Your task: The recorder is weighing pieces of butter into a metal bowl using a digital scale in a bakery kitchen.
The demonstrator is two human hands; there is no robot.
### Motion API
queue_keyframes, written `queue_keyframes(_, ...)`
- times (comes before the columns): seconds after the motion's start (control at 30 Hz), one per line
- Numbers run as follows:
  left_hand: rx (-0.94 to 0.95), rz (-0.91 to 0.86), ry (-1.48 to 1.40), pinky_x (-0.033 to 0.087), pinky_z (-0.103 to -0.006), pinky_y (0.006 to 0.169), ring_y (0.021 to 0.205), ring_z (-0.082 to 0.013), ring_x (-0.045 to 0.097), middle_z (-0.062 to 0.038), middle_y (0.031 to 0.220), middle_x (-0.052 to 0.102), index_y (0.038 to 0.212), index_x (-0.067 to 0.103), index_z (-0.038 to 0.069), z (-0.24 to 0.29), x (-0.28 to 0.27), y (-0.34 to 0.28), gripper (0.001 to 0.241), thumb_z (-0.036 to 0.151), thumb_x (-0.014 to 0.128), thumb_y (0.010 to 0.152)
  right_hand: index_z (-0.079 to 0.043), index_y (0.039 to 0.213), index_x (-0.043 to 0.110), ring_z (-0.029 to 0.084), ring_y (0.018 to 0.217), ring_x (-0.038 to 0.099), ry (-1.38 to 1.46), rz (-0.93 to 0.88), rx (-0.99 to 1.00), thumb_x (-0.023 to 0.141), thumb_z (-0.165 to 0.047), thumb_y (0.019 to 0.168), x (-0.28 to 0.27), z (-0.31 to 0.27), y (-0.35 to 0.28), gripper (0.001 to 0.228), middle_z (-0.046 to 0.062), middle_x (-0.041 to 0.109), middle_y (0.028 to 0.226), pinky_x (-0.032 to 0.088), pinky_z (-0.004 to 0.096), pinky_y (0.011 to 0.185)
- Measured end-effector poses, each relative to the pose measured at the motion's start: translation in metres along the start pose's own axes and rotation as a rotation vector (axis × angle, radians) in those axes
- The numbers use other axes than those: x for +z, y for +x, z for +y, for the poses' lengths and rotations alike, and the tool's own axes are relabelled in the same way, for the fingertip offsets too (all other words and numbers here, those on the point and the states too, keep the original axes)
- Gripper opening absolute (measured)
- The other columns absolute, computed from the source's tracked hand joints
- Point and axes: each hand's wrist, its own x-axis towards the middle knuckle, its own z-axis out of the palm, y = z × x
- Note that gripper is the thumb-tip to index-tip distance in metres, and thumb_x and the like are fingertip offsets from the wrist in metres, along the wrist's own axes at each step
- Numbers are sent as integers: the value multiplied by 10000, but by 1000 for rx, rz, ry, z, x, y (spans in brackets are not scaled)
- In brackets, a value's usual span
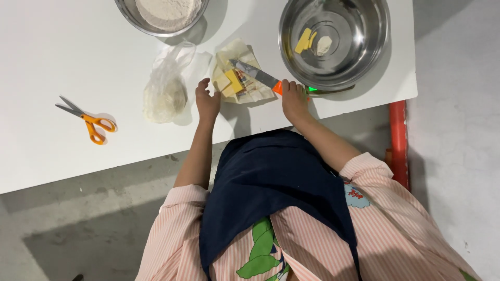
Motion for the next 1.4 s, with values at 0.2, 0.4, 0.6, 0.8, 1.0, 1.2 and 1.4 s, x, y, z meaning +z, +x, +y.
queue_keyframes(0.2,119,-55,53,530,-414,1006,1253,-367,585,-232,1352,536,1460,420,45,-12,3,20,728,48,752,812,-4,1455,392,485,1037,559,393,-83,50,623,-12,808,-51,-36,-11,687,300,523,1191,490,533,871)
queue_keyframes(0.4,35,-155,10,527,-424,1009,1258,-376,575,-239,1389,504,1507,370,55,-4,2,31,846,91,790,773,-45,1447,420,487,1131,594,581,44,96,628,-163,984,-33,-58,-36,521,304,607,1266,509,538,913)
queue_keyframes(0.6,94,-238,64,510,-437,1038,1246,-393,531,-244,1400,419,1579,215,41,15,1,32,1125,234,899,708,-74,1471,431,498,975,649,677,-121,268,508,-222,1070,-40,-103,-37,434,297,680,1080,504,555,825)
queue_keyframes(0.8,147,-271,91,475,-470,1067,1302,-431,454,-269,1441,346,1614,97,29,32,0,28,1295,314,942,675,-94,1518,372,518,959,639,650,-98,240,481,-219,1078,-36,-118,-37,470,313,658,1124,512,559,803)
queue_keyframes(1.0,177,-269,169,436,-514,1076,1327,-474,401,-306,1454,312,1597,59,-8,36,1,23,1403,450,984,647,-172,1581,324,491,926,652,598,-171,254,463,-225,1083,-46,-129,-35,520,277,657,1073,526,549,807)
queue_keyframes(1.2,177,-262,174,484,-509,1039,1335,-475,399,-332,1489,277,1610,52,34,45,2,17,1453,553,978,618,-174,1570,336,486,930,655,545,-130,214,474,-221,1078,-32,-128,-35,513,268,656,1088,535,543,797)
queue_keyframes(1.4,124,-304,205,491,-542,989,1344,-489,362,-332,1505,241,1606,23,55,50,6,17,1467,551,982,612,-178,1578,299,496,906,656,507,-202,253,446,-222,1086,-32,-133,-34,515,288,647,1078,534,558,783)
